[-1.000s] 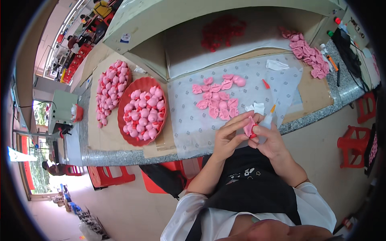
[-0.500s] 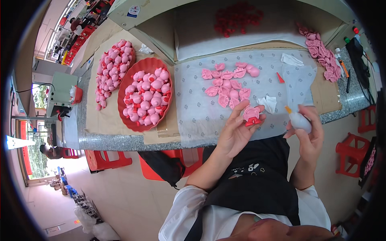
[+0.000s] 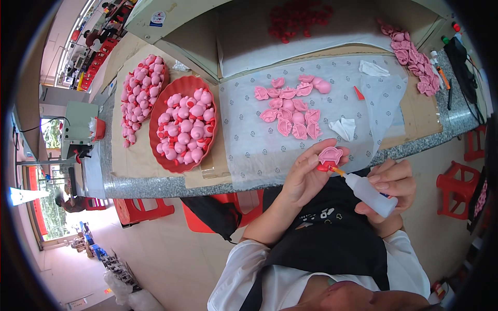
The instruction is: Glue small pink decorative components onto a round base to assemble a toy or floral object.
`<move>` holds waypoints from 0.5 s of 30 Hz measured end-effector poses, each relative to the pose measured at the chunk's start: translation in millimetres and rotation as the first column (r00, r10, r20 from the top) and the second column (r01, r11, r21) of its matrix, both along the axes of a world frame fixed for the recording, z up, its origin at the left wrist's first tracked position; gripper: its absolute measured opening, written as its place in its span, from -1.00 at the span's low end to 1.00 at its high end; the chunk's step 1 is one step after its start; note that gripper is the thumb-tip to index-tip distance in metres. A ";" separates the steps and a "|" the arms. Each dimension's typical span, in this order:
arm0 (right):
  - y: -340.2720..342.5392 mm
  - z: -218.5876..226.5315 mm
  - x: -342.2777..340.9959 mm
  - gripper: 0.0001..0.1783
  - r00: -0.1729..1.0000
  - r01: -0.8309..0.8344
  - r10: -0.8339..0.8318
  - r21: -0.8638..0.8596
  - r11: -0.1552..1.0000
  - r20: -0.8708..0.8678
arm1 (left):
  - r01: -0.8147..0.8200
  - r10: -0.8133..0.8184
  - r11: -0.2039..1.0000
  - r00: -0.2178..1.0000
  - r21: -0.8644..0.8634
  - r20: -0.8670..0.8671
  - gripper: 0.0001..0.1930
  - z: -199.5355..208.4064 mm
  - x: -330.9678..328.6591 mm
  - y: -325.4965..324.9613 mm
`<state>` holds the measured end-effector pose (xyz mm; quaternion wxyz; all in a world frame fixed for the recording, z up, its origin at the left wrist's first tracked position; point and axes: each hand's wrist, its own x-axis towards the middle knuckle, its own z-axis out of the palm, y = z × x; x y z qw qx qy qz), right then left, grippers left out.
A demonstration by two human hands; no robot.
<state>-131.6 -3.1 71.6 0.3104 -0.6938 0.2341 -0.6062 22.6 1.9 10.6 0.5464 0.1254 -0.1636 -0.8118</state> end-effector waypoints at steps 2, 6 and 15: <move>0.3 -0.5 1.7 -0.42 1.000 0.000 -0.001 -0.013 1.000 -0.021 | 0.000 0.000 1.000 1.000 0.002 0.015 -0.53 1.6 -0.1 0.4; -0.6 -3.2 3.5 -0.41 0.999 -0.004 0.004 -0.001 1.000 -0.036 | -0.003 0.003 1.000 0.999 -0.002 0.034 -0.52 3.7 -0.6 -0.2; 0.0 0.2 4.5 -0.40 0.997 -0.004 0.004 -0.011 1.000 -0.071 | -0.013 0.013 1.000 0.998 -0.004 0.056 -0.52 6.0 -0.6 0.1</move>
